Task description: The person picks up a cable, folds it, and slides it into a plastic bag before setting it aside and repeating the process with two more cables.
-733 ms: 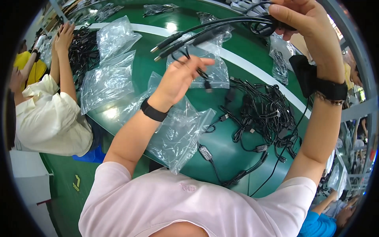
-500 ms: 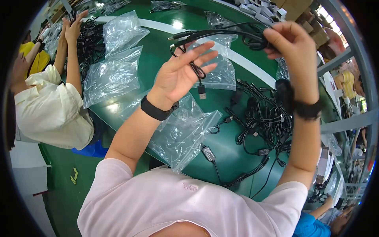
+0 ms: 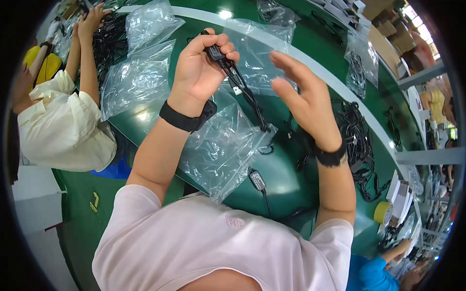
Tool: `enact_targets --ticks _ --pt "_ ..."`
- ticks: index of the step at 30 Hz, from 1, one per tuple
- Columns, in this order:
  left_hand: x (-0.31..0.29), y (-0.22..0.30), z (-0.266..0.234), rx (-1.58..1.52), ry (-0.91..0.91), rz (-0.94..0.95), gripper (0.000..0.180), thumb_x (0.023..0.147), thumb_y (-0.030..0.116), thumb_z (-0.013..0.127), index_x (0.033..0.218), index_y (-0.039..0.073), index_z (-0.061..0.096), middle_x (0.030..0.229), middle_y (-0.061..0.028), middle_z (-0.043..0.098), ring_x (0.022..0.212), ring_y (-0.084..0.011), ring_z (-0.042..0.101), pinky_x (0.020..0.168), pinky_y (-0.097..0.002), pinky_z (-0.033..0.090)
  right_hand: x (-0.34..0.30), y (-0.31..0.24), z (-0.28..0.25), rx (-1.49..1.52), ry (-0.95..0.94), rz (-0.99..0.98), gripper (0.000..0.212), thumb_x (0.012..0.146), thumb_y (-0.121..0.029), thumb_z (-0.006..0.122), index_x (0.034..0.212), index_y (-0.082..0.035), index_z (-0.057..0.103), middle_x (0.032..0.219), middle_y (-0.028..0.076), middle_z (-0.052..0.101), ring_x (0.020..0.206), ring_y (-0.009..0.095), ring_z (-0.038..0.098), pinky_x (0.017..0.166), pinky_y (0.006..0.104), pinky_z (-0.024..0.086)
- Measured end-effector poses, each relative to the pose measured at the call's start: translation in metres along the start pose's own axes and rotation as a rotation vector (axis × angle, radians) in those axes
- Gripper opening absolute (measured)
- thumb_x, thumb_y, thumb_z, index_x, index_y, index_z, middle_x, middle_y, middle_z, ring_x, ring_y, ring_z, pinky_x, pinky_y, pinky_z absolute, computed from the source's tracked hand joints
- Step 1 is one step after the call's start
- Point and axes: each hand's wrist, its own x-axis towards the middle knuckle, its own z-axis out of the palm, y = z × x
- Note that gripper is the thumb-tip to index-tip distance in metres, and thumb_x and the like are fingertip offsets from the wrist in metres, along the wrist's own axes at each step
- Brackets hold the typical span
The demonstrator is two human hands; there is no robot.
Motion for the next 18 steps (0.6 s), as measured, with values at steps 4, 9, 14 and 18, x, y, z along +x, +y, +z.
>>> enact_targets --ticks 4,9,14,18 --pt "-0.011 -0.012 0.013 0.046 -0.051 -0.030 0.015 0.079 -0.002 0.050 0.088 0.009 0.045 0.089 -0.0076 0.053 0.084 -0.0208 0.053 0.070 -0.0366 0.046 0.008 0.004 0.026 0.489 -0.132 0.233 0.046 0.088 -0.021 0.050 0.127 0.002 0.038 0.113 0.011 0.053 0.103 0.017 0.052 0.087 0.0279 0.040" --pt "-0.012 -0.026 0.013 0.332 -0.199 0.133 0.014 0.082 0.000 0.053 0.090 0.010 0.046 0.098 -0.0079 0.056 0.091 -0.0217 0.054 0.075 -0.0402 0.047 -0.001 0.009 0.031 0.535 -0.076 0.340 0.038 0.087 -0.012 0.050 0.122 0.003 0.044 0.090 0.007 0.060 0.071 0.012 0.058 0.062 0.0223 0.046" --pt "-0.012 -0.016 0.020 0.840 -0.605 0.264 0.066 0.074 0.004 0.067 0.128 0.005 0.029 0.111 -0.0103 0.049 0.097 -0.0185 0.050 0.085 -0.0295 0.041 -0.015 0.005 0.003 0.490 -0.123 0.531 0.024 0.086 -0.017 0.053 0.097 0.004 0.055 0.067 0.004 0.056 0.061 0.009 0.054 0.064 0.0232 0.047" --pt "-0.035 0.002 0.062 1.664 -0.220 0.228 0.055 0.074 0.005 0.066 0.122 0.003 0.039 0.097 -0.0043 0.051 0.086 -0.0113 0.050 0.077 -0.0230 0.041 -0.030 0.022 -0.028 0.653 0.030 0.364 0.027 0.089 -0.022 0.047 0.099 0.003 0.052 0.062 0.000 0.044 0.055 0.007 0.040 0.075 0.0280 0.046"
